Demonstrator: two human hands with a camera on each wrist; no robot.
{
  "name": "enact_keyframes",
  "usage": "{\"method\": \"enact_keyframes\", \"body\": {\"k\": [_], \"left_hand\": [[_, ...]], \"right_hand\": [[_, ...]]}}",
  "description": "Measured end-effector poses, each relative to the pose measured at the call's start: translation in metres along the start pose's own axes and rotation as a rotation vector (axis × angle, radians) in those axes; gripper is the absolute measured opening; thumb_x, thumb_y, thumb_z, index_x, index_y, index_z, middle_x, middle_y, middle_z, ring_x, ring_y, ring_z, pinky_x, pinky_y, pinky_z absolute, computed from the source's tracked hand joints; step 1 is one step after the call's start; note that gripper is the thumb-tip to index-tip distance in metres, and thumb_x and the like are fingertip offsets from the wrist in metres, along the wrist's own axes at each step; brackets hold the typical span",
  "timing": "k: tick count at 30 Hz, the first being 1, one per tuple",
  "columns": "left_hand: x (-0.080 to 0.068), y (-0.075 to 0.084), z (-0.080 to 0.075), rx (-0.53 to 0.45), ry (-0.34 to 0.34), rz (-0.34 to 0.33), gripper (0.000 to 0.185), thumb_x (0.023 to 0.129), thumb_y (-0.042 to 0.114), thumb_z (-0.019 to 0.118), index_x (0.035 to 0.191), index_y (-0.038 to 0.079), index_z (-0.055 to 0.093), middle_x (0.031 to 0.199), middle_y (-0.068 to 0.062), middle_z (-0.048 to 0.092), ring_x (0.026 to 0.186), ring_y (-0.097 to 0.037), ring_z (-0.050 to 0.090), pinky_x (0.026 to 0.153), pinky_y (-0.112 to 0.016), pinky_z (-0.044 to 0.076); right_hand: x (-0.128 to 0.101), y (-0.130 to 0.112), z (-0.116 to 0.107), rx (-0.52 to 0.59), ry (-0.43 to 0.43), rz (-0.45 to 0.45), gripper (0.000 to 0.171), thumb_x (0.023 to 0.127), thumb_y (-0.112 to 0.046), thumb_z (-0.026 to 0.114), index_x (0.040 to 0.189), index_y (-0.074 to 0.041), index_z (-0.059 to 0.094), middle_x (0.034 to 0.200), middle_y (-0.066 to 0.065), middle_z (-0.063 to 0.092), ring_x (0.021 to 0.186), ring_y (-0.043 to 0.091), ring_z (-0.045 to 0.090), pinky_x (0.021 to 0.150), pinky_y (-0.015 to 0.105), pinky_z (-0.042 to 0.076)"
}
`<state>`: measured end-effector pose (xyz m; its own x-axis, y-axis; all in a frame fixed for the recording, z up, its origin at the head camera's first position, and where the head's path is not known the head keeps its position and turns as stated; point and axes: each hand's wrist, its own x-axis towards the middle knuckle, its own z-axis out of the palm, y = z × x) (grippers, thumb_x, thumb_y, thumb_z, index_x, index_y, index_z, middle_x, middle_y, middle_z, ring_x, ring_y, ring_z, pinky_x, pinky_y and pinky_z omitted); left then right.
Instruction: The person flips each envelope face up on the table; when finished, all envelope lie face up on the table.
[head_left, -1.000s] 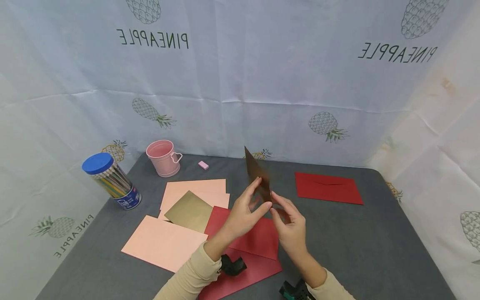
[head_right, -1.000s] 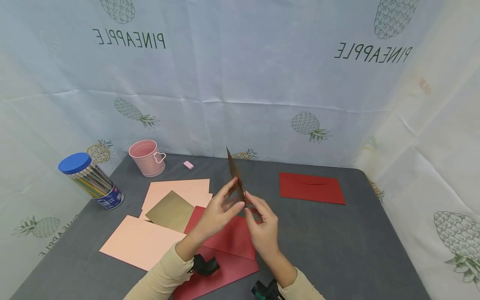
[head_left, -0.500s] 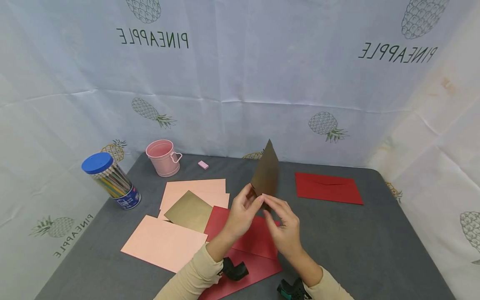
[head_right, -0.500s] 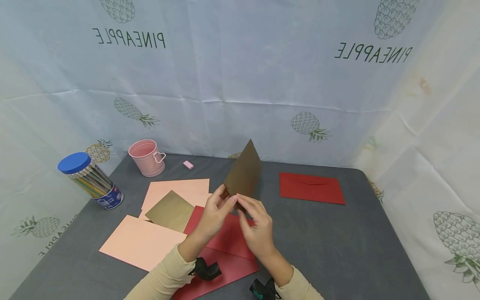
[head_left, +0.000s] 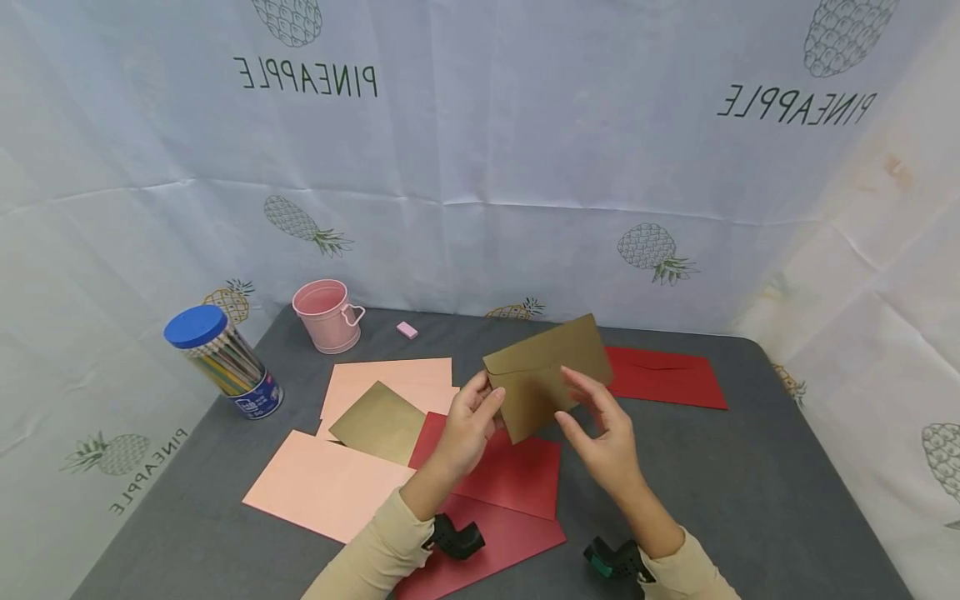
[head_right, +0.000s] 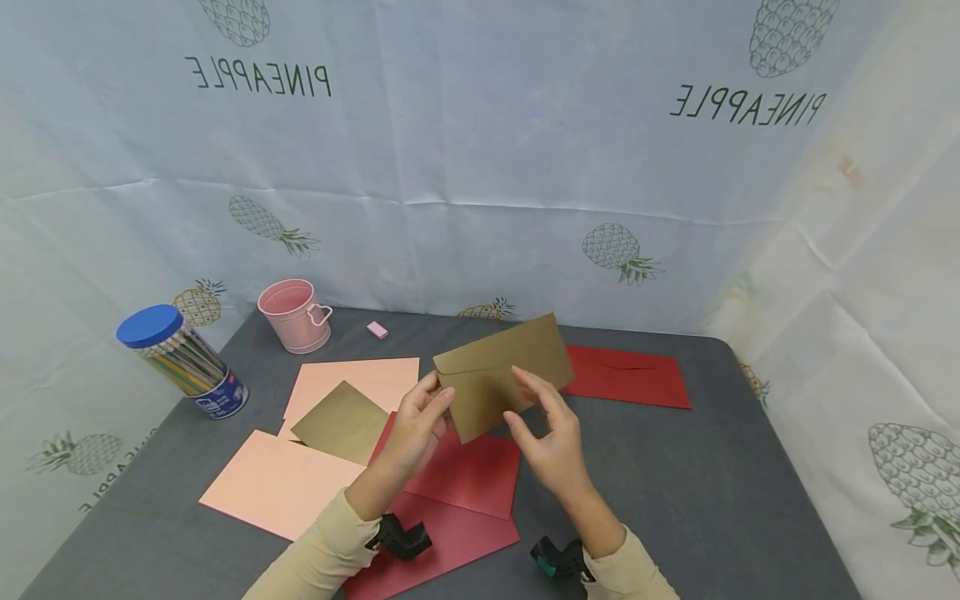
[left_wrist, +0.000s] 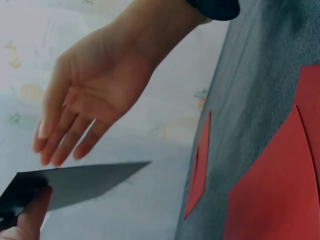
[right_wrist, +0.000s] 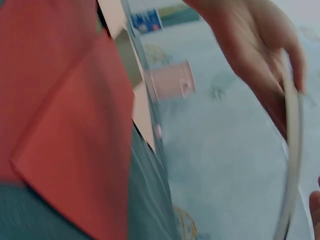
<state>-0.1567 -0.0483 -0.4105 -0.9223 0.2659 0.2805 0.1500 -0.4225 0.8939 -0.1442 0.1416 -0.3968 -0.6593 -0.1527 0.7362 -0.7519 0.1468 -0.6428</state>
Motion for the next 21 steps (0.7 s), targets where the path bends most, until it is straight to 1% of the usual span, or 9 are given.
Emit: {"method": "enact_keyframes", "body": {"k": [4,6,8,10,13,16,19,21], "left_hand": [[-0.001,0.001,-0.01,-0.055,0.004,-0.035,0.044,0.1,0.005,0.038,0.139,-0.013,0.027,0.119,-0.009,0.053,0.104,-0.011,0.059,0.083,-0.026,0.054],[-0.002,0.002,-0.015,-0.073,-0.002,-0.054,0.044,0.1,0.005,0.038,0.139,-0.012,0.026,0.118,-0.006,0.055,0.105,-0.011,0.059,0.084,-0.026,0.054],[-0.004,0.003,-0.02,-0.088,-0.008,-0.073,0.045,0.1,0.005,0.038,0.14,-0.012,0.026,0.117,-0.005,0.055,0.104,-0.011,0.059,0.085,-0.026,0.053],[-0.006,0.003,-0.026,-0.091,-0.022,-0.079,0.044,0.101,0.005,0.037,0.139,-0.012,0.026,0.116,-0.003,0.057,0.103,-0.01,0.059,0.084,-0.025,0.053],[-0.008,0.005,-0.033,-0.104,-0.049,-0.08,0.04,0.101,0.005,0.036,0.136,-0.012,0.029,0.113,-0.002,0.058,0.1,-0.01,0.059,0.082,-0.024,0.054],[-0.008,0.005,-0.039,-0.113,-0.079,-0.076,0.032,0.101,0.004,0.036,0.13,-0.009,0.037,0.109,-0.002,0.059,0.097,-0.01,0.06,0.08,-0.024,0.054],[-0.007,0.004,-0.043,-0.123,-0.102,-0.079,0.027,0.1,0.004,0.036,0.125,-0.005,0.042,0.107,-0.002,0.06,0.094,-0.009,0.06,0.078,-0.023,0.054],[-0.006,0.004,-0.044,-0.128,-0.112,-0.079,0.028,0.1,0.003,0.035,0.125,-0.007,0.041,0.107,-0.003,0.06,0.094,-0.01,0.061,0.078,-0.023,0.054]], "right_hand": [[-0.001,0.021,-0.023,0.06,0.026,0.099,0.06,0.073,0.027,0.06,0.13,0.015,0.045,0.129,0.037,0.047,0.124,0.016,0.051,0.101,0.023,0.043],[-0.001,0.03,-0.036,0.082,0.05,0.146,0.06,0.075,0.026,0.059,0.132,0.013,0.044,0.133,0.033,0.046,0.125,0.015,0.05,0.103,0.022,0.041],[0.001,0.036,-0.048,0.101,0.071,0.188,0.059,0.077,0.024,0.059,0.133,0.013,0.042,0.135,0.029,0.046,0.126,0.015,0.049,0.104,0.02,0.04],[0.001,0.046,-0.059,0.123,0.08,0.23,0.059,0.08,0.021,0.059,0.135,0.011,0.041,0.138,0.023,0.047,0.128,0.014,0.048,0.104,0.019,0.039],[0.001,0.058,-0.073,0.149,0.06,0.297,0.058,0.084,0.016,0.059,0.138,0.009,0.038,0.142,0.015,0.046,0.129,0.012,0.045,0.104,0.016,0.038],[-0.002,0.068,-0.082,0.175,0.02,0.356,0.058,0.087,0.013,0.057,0.14,0.008,0.035,0.144,0.009,0.044,0.13,0.009,0.043,0.101,0.014,0.04],[-0.006,0.075,-0.087,0.214,-0.02,0.388,0.056,0.089,0.012,0.054,0.141,0.009,0.034,0.144,0.006,0.044,0.129,0.007,0.043,0.097,0.014,0.043],[-0.009,0.078,-0.089,0.246,-0.041,0.395,0.054,0.09,0.011,0.053,0.141,0.009,0.033,0.144,0.006,0.045,0.127,0.007,0.046,0.095,0.015,0.045]]}}
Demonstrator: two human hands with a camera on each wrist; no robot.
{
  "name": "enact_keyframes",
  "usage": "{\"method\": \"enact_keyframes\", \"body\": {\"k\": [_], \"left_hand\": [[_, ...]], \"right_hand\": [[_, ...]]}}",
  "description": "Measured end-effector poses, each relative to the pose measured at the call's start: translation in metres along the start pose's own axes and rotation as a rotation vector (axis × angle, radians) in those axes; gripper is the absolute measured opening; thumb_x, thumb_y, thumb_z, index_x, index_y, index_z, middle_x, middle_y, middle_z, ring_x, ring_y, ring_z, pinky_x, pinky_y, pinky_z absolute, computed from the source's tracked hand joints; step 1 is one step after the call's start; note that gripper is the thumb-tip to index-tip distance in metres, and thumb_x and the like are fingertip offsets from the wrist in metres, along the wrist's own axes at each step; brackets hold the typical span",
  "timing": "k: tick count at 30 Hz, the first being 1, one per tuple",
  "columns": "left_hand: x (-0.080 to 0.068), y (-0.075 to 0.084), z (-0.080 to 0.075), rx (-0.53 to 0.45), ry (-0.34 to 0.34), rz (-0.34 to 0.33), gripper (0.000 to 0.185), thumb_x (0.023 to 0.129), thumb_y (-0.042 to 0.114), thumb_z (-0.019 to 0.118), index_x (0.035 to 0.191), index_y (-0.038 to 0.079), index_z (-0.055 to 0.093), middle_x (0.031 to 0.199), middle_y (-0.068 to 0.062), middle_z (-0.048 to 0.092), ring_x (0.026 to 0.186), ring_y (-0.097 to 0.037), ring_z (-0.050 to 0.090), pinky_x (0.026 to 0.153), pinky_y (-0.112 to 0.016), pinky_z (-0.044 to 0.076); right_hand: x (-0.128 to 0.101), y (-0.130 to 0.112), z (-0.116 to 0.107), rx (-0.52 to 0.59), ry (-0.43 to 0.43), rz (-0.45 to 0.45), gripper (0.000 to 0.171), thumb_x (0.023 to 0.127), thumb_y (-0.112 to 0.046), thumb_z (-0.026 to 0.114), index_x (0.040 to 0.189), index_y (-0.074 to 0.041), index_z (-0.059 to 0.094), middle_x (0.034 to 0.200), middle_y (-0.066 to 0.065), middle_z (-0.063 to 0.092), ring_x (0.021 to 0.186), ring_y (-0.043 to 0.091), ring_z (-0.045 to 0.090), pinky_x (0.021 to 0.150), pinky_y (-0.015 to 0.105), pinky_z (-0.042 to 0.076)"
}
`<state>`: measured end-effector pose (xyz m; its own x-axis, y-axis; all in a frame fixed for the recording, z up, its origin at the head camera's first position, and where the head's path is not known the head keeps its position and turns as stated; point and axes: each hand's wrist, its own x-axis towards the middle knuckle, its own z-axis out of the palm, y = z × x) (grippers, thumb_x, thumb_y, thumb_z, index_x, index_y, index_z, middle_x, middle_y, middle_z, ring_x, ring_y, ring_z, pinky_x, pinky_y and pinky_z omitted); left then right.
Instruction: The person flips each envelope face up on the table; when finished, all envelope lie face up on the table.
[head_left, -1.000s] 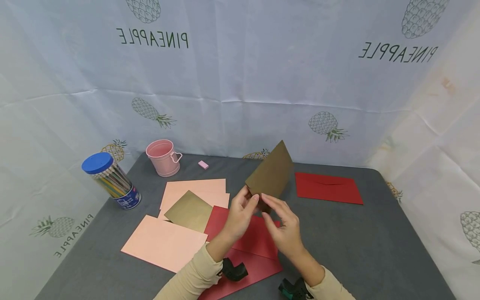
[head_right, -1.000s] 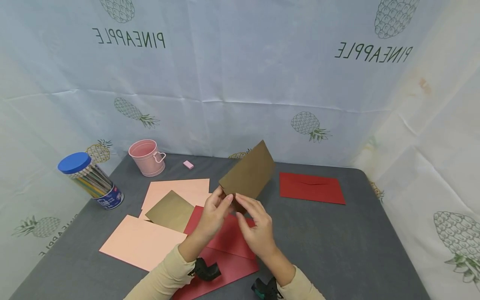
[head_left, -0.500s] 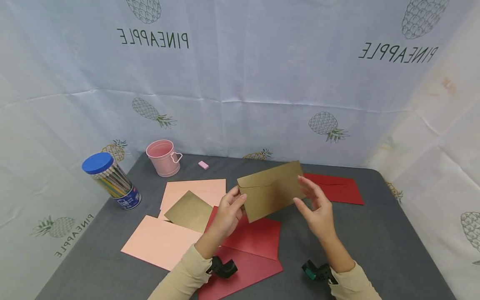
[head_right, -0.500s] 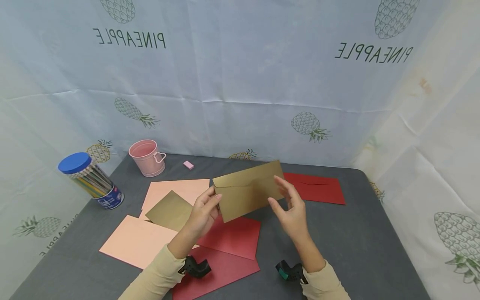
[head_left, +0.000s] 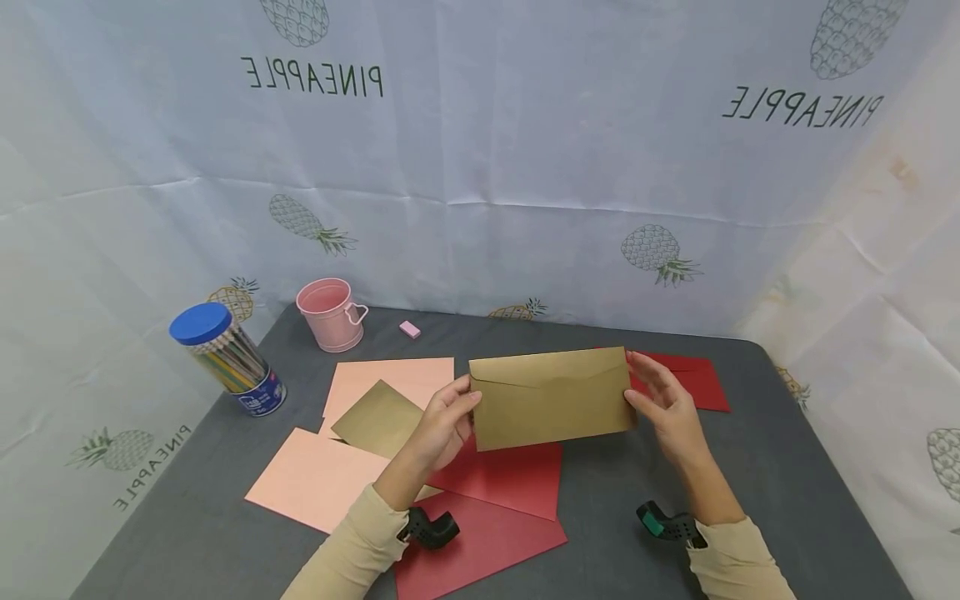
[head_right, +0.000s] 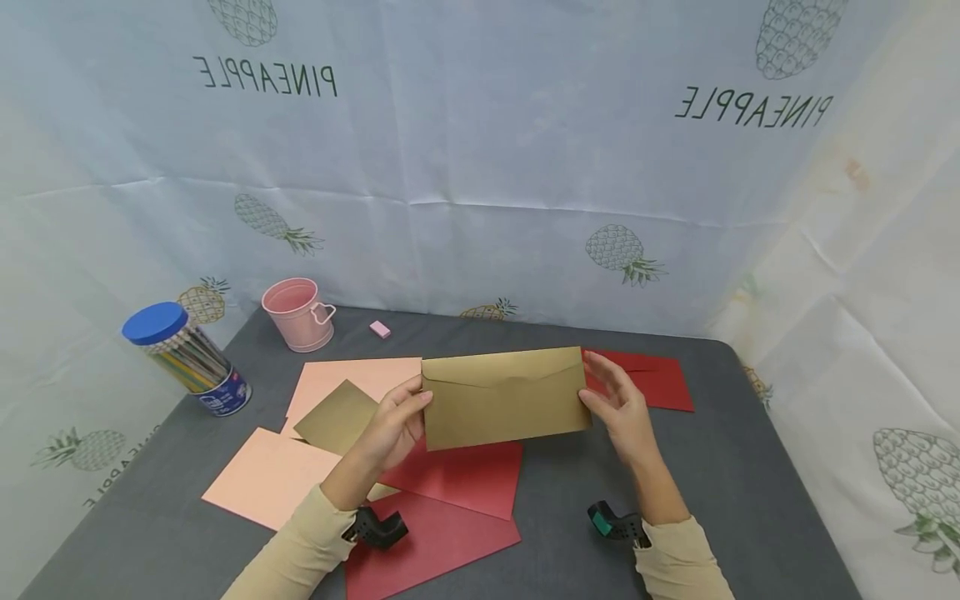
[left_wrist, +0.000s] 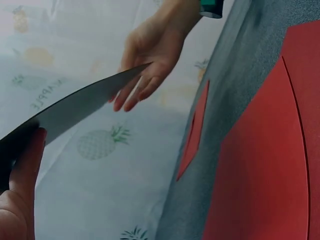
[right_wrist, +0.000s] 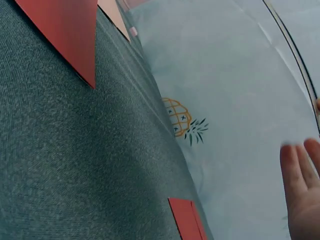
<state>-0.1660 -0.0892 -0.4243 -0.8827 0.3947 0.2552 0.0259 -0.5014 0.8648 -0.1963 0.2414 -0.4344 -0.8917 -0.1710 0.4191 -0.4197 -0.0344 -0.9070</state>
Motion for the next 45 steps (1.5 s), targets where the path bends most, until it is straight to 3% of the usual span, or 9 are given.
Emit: {"method": "enact_keyframes", "body": {"k": [7,13,17,21,27,30,36,41,45], "left_hand": [[0.006,-0.002,0.0,0.022,0.006,-0.014,0.039,0.102,0.004,0.034,0.134,-0.017,0.028,0.112,-0.006,0.057,0.1,-0.011,0.06,0.084,-0.024,0.054],[0.012,-0.005,-0.003,0.094,0.082,-0.021,0.044,0.1,0.001,0.039,0.141,-0.009,0.028,0.118,-0.015,0.057,0.098,-0.012,0.064,0.08,-0.027,0.056],[0.016,-0.008,-0.006,0.145,0.127,0.005,0.051,0.096,-0.004,0.043,0.145,-0.001,0.028,0.117,-0.016,0.058,0.084,-0.01,0.062,0.07,-0.022,0.055],[0.02,-0.011,-0.007,0.205,0.154,0.051,0.057,0.094,-0.006,0.049,0.146,0.005,0.029,0.105,-0.007,0.059,0.067,-0.006,0.047,0.057,-0.017,0.041],[0.027,-0.017,-0.004,0.354,0.198,0.119,0.047,0.09,-0.006,0.056,0.136,-0.004,0.044,0.112,-0.017,0.059,0.074,-0.004,0.056,0.062,-0.015,0.046],[0.031,-0.02,-0.002,0.399,0.19,0.124,0.041,0.09,-0.006,0.056,0.13,-0.009,0.048,0.125,-0.027,0.054,0.09,-0.003,0.059,0.072,-0.013,0.05],[0.041,-0.029,0.003,0.417,0.137,0.078,0.043,0.09,-0.004,0.058,0.131,-0.01,0.047,0.127,-0.031,0.051,0.096,-0.005,0.061,0.077,-0.014,0.051],[0.049,-0.039,0.009,0.487,0.048,0.001,0.047,0.09,-0.003,0.059,0.135,-0.006,0.044,0.126,-0.028,0.054,0.107,-0.028,0.061,0.082,-0.018,0.052],[0.05,-0.032,0.027,0.597,-0.006,-0.083,0.049,0.089,-0.005,0.058,0.136,-0.006,0.043,0.124,-0.027,0.056,0.109,-0.038,0.059,0.083,-0.023,0.053]], "right_hand": [[-0.003,0.001,-0.003,0.031,0.003,0.054,0.053,0.09,0.011,0.054,0.14,0.008,0.036,0.137,0.0,0.05,0.109,0.008,0.056,0.085,0.016,0.051],[-0.004,-0.001,-0.007,0.015,0.025,0.115,0.053,0.089,0.012,0.054,0.139,0.007,0.038,0.129,-0.006,0.053,0.098,0.006,0.06,0.08,0.016,0.052],[-0.007,0.0,-0.011,0.023,0.015,0.113,0.052,0.089,0.012,0.053,0.139,0.008,0.038,0.122,-0.005,0.057,0.1,0.006,0.059,0.082,0.016,0.052],[-0.009,0.001,-0.014,0.06,0.018,0.104,0.052,0.09,0.013,0.052,0.139,0.009,0.037,0.116,-0.002,0.059,0.101,0.007,0.059,0.082,0.015,0.052],[-0.012,0.001,-0.023,0.128,0.009,0.08,0.054,0.089,0.018,0.048,0.14,0.009,0.035,0.111,0.001,0.06,0.097,0.009,0.061,0.079,0.016,0.053],[-0.014,0.001,-0.03,0.156,-0.016,0.058,0.056,0.088,0.02,0.047,0.141,0.007,0.035,0.111,0.001,0.06,0.097,0.009,0.062,0.079,0.016,0.053],[-0.02,0.004,-0.049,0.196,-0.07,0.054,0.053,0.089,0.021,0.045,0.14,0.008,0.037,0.114,0.001,0.06,0.101,0.008,0.062,0.08,0.016,0.053],[-0.027,0.008,-0.068,0.137,-0.083,0.102,0.051,0.09,0.019,0.044,0.139,0.01,0.035,0.115,0.0,0.06,0.102,0.007,0.063,0.08,0.016,0.053],[-0.036,0.01,-0.083,0.019,-0.068,0.167,0.05,0.09,0.014,0.05,0.139,0.008,0.038,0.112,-0.004,0.06,0.098,0.004,0.061,0.078,0.014,0.052]]}}
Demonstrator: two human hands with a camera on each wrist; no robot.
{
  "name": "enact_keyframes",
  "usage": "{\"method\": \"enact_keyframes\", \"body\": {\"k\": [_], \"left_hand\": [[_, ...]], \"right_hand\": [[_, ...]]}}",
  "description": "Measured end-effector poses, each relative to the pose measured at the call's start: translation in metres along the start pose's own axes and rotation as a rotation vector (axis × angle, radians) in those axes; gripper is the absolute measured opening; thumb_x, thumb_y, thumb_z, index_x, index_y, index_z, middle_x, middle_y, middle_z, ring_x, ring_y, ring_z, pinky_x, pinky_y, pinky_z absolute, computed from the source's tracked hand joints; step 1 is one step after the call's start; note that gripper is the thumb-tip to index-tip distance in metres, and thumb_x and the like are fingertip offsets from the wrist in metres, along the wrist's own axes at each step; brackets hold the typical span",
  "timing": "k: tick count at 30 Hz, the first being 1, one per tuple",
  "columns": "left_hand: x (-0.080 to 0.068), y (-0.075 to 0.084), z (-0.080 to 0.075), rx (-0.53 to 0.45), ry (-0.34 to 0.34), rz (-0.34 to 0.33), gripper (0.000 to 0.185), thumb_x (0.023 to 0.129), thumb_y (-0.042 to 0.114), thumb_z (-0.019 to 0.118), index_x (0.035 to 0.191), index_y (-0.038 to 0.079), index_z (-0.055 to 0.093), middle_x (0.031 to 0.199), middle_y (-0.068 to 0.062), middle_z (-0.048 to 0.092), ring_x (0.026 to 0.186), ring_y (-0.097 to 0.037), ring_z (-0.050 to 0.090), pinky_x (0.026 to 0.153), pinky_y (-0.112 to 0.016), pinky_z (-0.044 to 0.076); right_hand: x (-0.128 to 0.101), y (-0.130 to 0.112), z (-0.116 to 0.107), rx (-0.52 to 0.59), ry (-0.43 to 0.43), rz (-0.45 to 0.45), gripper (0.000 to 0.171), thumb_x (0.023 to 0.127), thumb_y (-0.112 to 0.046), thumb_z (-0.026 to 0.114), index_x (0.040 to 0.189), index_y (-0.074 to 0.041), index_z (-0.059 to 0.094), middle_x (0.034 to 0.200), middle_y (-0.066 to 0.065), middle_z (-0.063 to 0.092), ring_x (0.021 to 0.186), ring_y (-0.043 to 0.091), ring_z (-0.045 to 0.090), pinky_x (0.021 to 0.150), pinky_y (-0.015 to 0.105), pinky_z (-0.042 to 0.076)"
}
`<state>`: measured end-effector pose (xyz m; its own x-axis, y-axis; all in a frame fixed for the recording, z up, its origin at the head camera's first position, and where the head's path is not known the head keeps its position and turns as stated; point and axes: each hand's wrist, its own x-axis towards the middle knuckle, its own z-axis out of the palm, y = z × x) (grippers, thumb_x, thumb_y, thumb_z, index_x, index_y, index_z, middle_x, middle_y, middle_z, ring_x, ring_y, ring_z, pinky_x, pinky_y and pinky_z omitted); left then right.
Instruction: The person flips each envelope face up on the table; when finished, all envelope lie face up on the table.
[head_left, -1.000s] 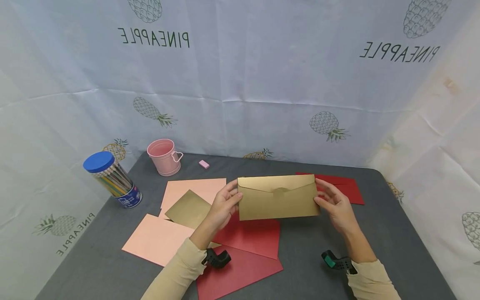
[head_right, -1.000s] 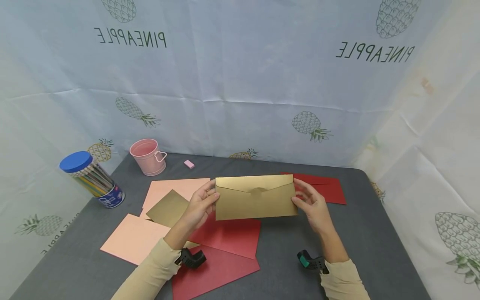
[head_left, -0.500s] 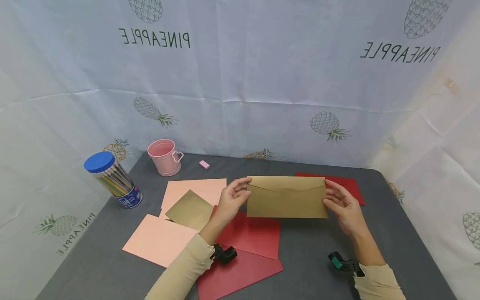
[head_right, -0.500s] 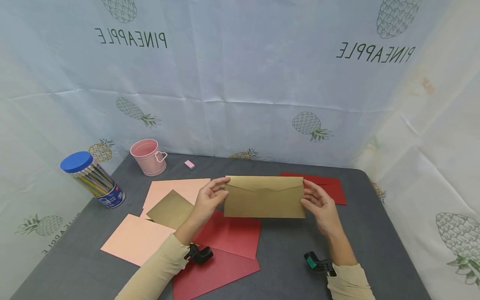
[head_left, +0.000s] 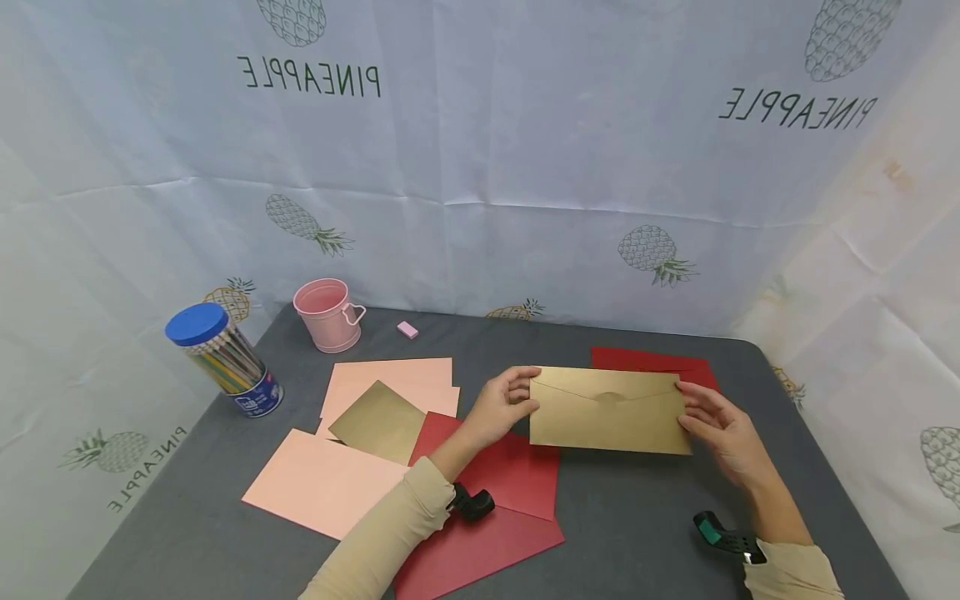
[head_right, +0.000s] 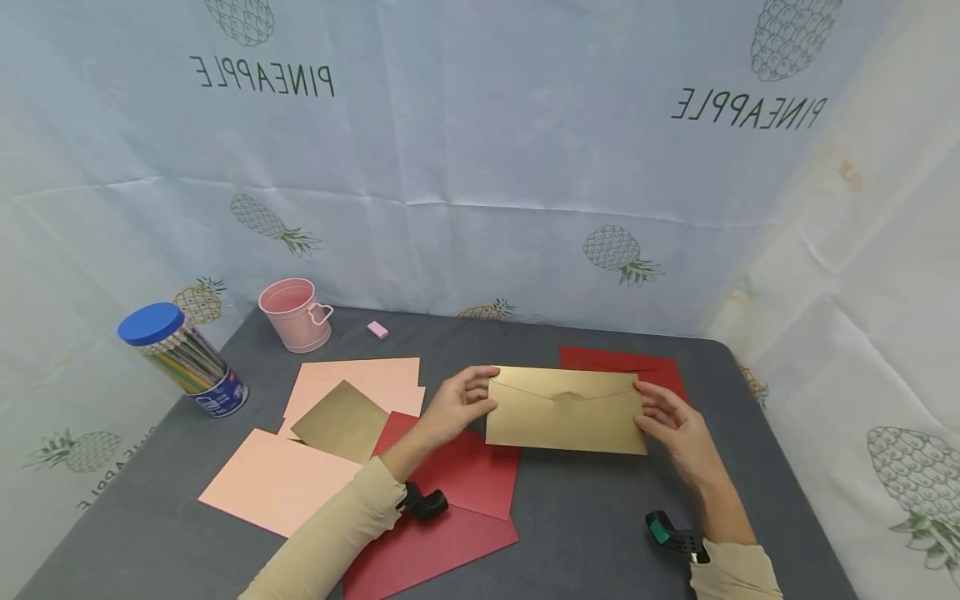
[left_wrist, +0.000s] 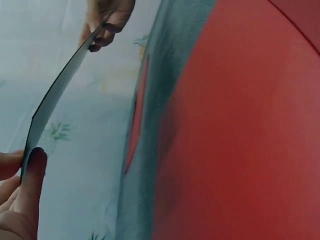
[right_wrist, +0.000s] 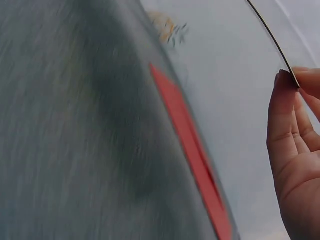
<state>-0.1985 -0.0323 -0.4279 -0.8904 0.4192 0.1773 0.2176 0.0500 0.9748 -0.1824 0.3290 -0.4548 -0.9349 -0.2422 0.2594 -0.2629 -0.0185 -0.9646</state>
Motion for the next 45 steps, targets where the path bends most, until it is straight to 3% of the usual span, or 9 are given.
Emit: {"method": "enact_keyframes", "body": {"k": [6,10,16,22,27,30,33,38,45], "left_hand": [[0.012,-0.021,0.022,0.238,-0.038,-0.099,0.049,0.089,0.006,0.065,0.135,0.007,0.049,0.121,-0.014,0.06,0.106,-0.023,0.063,0.084,-0.027,0.054],[0.025,-0.029,0.033,0.364,-0.061,-0.076,0.047,0.09,0.009,0.065,0.134,0.008,0.05,0.121,-0.011,0.061,0.102,-0.016,0.064,0.08,-0.022,0.053],[0.053,-0.028,0.054,0.401,-0.016,-0.107,0.045,0.089,0.008,0.064,0.133,0.006,0.053,0.123,-0.013,0.06,0.095,-0.015,0.065,0.074,-0.02,0.053],[0.084,-0.033,0.079,0.445,0.018,-0.163,0.048,0.088,0.006,0.065,0.135,0.008,0.053,0.126,-0.011,0.06,0.088,-0.01,0.065,0.063,-0.015,0.049],[0.103,-0.039,0.092,0.55,0.026,-0.174,0.047,0.088,0.003,0.064,0.134,0.006,0.054,0.1,-0.013,0.068,0.064,-0.01,0.057,0.051,-0.015,0.038],[0.108,-0.041,0.097,0.583,0.032,-0.208,0.051,0.087,0.004,0.065,0.136,0.005,0.051,0.103,-0.013,0.067,0.07,-0.014,0.059,0.054,-0.017,0.041],[0.11,-0.044,0.1,0.616,0.029,-0.242,0.053,0.087,0.005,0.065,0.137,0.005,0.049,0.125,-0.012,0.06,0.103,-0.02,0.06,0.07,-0.02,0.048],[0.113,-0.046,0.103,0.697,0.015,-0.257,0.049,0.088,0.008,0.066,0.135,0.003,0.052,0.134,-0.015,0.051,0.129,-0.027,0.045,0.092,-0.025,0.048],[0.117,-0.047,0.105,0.786,-0.003,-0.25,0.021,0.086,0.007,0.066,0.106,0.002,0.066,0.122,-0.014,0.053,0.114,-0.022,0.053,0.073,-0.019,0.044]], "right_hand": [[-0.018,0.009,-0.018,-0.156,0.028,0.099,0.049,0.091,0.007,0.056,0.138,0.003,0.043,0.106,-0.007,0.059,0.093,0.0,0.059,0.075,0.012,0.052],[-0.023,0.015,-0.031,-0.196,0.056,0.128,0.049,0.09,0.005,0.057,0.138,0.001,0.044,0.104,-0.01,0.059,0.091,-0.002,0.059,0.073,0.012,0.051],[-0.021,0.017,-0.055,-0.212,0.071,0.144,0.049,0.091,0.004,0.058,0.138,-0.001,0.046,0.104,-0.012,0.058,0.091,-0.003,0.057,0.071,0.01,0.05],[-0.008,0.021,-0.082,-0.407,0.102,0.197,0.049,0.093,-0.007,0.059,0.14,-0.007,0.046,0.104,-0.023,0.055,0.09,-0.011,0.054,0.071,0.007,0.047],[0.001,0.027,-0.094,-0.566,0.136,0.272,0.053,0.094,-0.021,0.06,0.143,-0.007,0.043,0.102,-0.03,0.048,0.091,-0.017,0.047,0.07,0.005,0.044],[0.004,0.032,-0.098,-0.606,0.133,0.303,0.056,0.094,-0.025,0.06,0.143,-0.004,0.041,0.101,-0.032,0.046,0.089,-0.019,0.045,0.069,0.005,0.044],[0.008,0.037,-0.1,-0.63,0.119,0.316,0.058,0.094,-0.025,0.06,0.142,0.001,0.04,0.1,-0.033,0.045,0.088,-0.02,0.044,0.068,0.006,0.044],[0.015,0.041,-0.102,-0.673,0.091,0.319,0.058,0.095,-0.023,0.059,0.14,0.006,0.039,0.104,-0.021,0.049,0.085,-0.018,0.044,0.068,0.008,0.045],[0.023,0.038,-0.101,-0.729,0.03,0.352,0.056,0.095,-0.018,0.057,0.14,0.01,0.037,0.116,0.022,0.053,0.082,-0.019,0.042,0.067,0.01,0.044]]}}
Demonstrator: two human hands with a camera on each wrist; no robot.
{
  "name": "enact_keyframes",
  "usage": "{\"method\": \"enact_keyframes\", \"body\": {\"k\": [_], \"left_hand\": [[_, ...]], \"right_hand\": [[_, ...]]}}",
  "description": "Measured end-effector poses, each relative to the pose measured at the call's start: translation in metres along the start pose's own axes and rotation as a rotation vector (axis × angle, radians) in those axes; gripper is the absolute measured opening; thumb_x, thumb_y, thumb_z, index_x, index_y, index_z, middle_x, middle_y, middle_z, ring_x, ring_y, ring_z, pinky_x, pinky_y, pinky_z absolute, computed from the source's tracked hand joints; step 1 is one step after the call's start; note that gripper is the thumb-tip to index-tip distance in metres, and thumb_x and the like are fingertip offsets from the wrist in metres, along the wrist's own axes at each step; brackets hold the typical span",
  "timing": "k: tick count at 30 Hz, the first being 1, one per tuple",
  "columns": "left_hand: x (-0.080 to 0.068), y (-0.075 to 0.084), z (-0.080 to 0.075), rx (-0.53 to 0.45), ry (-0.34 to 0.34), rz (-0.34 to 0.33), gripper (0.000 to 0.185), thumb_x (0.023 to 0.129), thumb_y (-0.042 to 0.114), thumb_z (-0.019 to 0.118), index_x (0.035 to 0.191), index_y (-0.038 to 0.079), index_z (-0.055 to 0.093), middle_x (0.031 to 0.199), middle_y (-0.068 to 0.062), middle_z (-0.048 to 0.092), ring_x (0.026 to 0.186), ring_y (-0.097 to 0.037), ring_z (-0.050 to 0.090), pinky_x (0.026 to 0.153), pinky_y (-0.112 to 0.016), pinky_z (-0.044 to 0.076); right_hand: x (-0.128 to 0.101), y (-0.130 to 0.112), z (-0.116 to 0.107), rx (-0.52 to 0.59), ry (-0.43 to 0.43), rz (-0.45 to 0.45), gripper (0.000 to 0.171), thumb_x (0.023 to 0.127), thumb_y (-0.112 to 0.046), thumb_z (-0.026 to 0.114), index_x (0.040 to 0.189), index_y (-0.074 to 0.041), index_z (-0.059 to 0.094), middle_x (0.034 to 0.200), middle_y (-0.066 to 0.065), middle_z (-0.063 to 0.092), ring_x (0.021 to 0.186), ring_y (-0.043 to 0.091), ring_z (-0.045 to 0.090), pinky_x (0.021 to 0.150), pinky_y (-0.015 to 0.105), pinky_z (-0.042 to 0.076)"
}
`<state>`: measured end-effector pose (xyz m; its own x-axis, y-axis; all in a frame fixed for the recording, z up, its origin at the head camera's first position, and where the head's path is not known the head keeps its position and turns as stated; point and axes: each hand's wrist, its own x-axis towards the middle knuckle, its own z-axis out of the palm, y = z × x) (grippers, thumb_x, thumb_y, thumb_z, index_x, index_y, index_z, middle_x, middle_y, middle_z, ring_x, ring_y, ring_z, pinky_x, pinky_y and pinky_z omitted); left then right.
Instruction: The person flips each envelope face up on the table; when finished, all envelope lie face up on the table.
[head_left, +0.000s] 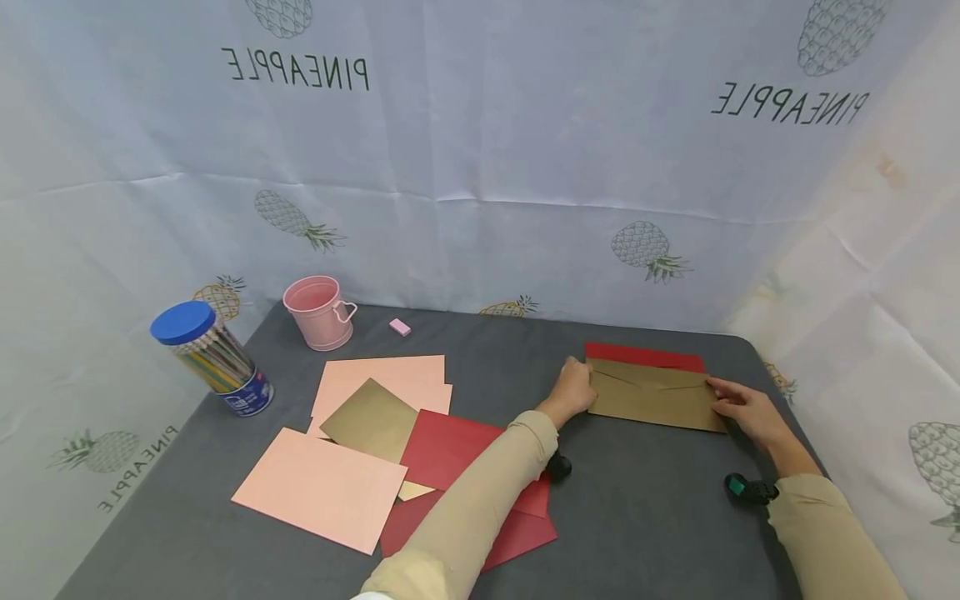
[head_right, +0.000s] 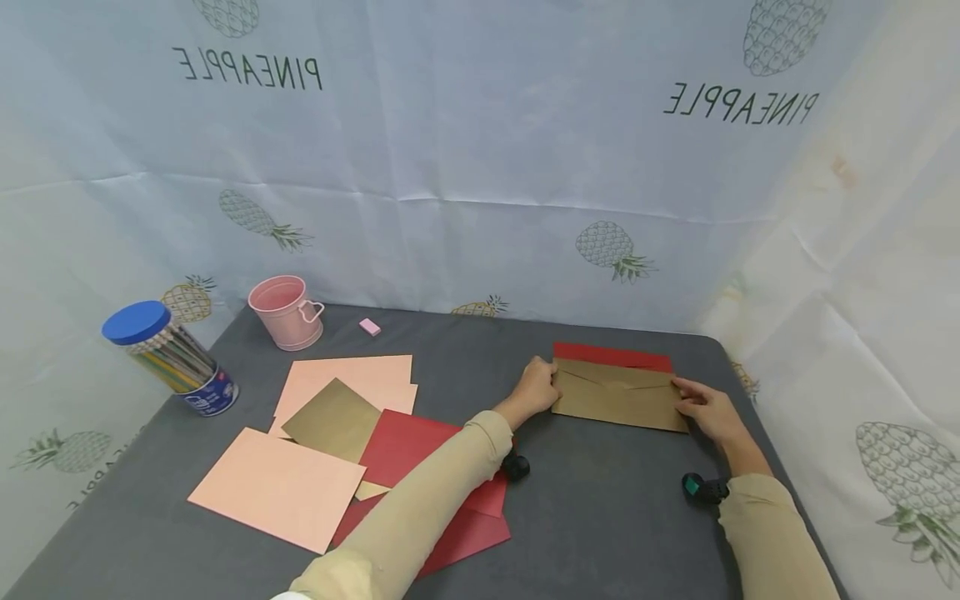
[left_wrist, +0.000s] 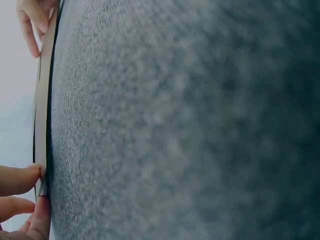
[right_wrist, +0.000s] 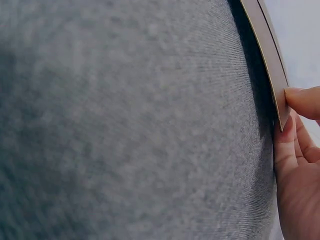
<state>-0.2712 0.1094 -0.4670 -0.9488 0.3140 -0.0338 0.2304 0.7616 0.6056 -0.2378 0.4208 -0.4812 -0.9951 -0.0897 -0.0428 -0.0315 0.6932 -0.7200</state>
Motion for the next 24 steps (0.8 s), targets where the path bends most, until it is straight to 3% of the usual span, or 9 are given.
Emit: {"method": "enact_keyframes", "body": {"k": [2,6,10,12,15,17,19,21,24], "left_hand": [[0.001,0.0,0.001,0.011,0.004,0.005,0.02,0.084,0.004,0.064,0.104,0.002,0.066,0.119,-0.014,0.053,0.11,-0.022,0.054,0.071,-0.02,0.042],[0.002,0.0,0.002,0.026,0.001,0.006,0.004,0.084,0.001,0.061,0.083,0.005,0.061,0.114,-0.013,0.051,0.098,-0.02,0.052,0.069,-0.022,0.037],[0.001,0.001,0.002,0.045,-0.007,-0.002,0.021,0.085,0.003,0.061,0.07,0.011,0.05,0.11,-0.011,0.049,0.09,-0.018,0.048,0.069,-0.021,0.037],[0.001,0.001,0.003,0.042,-0.009,-0.007,0.021,0.085,0.002,0.061,0.068,0.011,0.05,0.11,-0.011,0.049,0.092,-0.018,0.048,0.07,-0.021,0.038],[0.001,0.001,0.003,0.036,-0.009,-0.014,0.014,0.084,0.002,0.061,0.072,0.009,0.058,0.116,-0.011,0.048,0.1,-0.02,0.05,0.073,-0.02,0.04],[0.001,0.001,0.003,0.016,-0.012,-0.023,0.008,0.085,0.001,0.06,0.087,0.005,0.067,0.119,-0.011,0.048,0.103,-0.02,0.05,0.075,-0.02,0.041],[0.002,0.0,0.002,-0.005,-0.025,-0.025,0.026,0.085,0.0,0.059,0.11,0.003,0.066,0.124,-0.012,0.046,0.108,-0.02,0.049,0.076,-0.02,0.041],[0.001,-0.002,0.001,-0.071,-0.046,-0.026,0.042,0.086,0.0,0.059,0.128,0.001,0.057,0.132,-0.015,0.042,0.117,-0.022,0.047,0.079,-0.021,0.043],[-0.002,-0.009,0.0,-0.19,-0.073,-0.016,0.053,0.087,0.004,0.062,0.138,0.0,0.047,0.137,-0.018,0.04,0.12,-0.023,0.048,0.082,-0.021,0.046]], "right_hand": [[0.001,-0.001,-0.002,-0.031,-0.012,-0.004,0.054,0.096,-0.018,0.056,0.14,0.009,0.037,0.121,0.03,0.05,0.083,-0.02,0.041,0.067,0.01,0.044],[0.001,-0.001,-0.004,-0.08,-0.033,-0.006,0.049,0.097,-0.015,0.053,0.137,0.011,0.04,0.122,0.035,0.051,0.082,-0.02,0.04,0.067,0.014,0.045],[0.002,-0.001,-0.004,-0.108,-0.044,0.003,0.047,0.096,-0.013,0.054,0.134,0.013,0.043,0.12,0.036,0.053,0.084,-0.014,0.043,0.068,0.016,0.046],[0.002,-0.002,-0.003,-0.14,-0.035,-0.002,0.047,0.096,-0.014,0.055,0.134,0.012,0.044,0.12,0.036,0.053,0.088,-0.003,0.05,0.069,0.019,0.047],[0.002,-0.003,-0.002,-0.165,-0.034,-0.016,0.048,0.096,-0.015,0.055,0.135,0.011,0.044,0.122,0.037,0.051,0.098,0.025,0.057,0.076,0.031,0.051],[0.002,-0.004,-0.001,-0.181,-0.028,-0.025,0.048,0.096,-0.015,0.055,0.135,0.011,0.044,0.122,0.037,0.051,0.104,0.039,0.053,0.078,0.038,0.051],[0.003,-0.004,0.0,-0.171,-0.024,-0.018,0.049,0.096,-0.015,0.054,0.136,0.011,0.042,0.123,0.038,0.05,0.107,0.044,0.051,0.078,0.039,0.05],[0.001,-0.003,0.002,-0.117,0.009,-0.006,0.049,0.096,-0.016,0.054,0.136,0.011,0.043,0.12,0.028,0.057,0.103,0.023,0.057,0.077,0.028,0.05],[-0.006,0.003,0.004,0.03,0.082,0.031,0.052,0.097,-0.023,0.055,0.136,0.01,0.043,0.105,-0.008,0.065,0.092,-0.009,0.053,0.072,0.012,0.044]]}}
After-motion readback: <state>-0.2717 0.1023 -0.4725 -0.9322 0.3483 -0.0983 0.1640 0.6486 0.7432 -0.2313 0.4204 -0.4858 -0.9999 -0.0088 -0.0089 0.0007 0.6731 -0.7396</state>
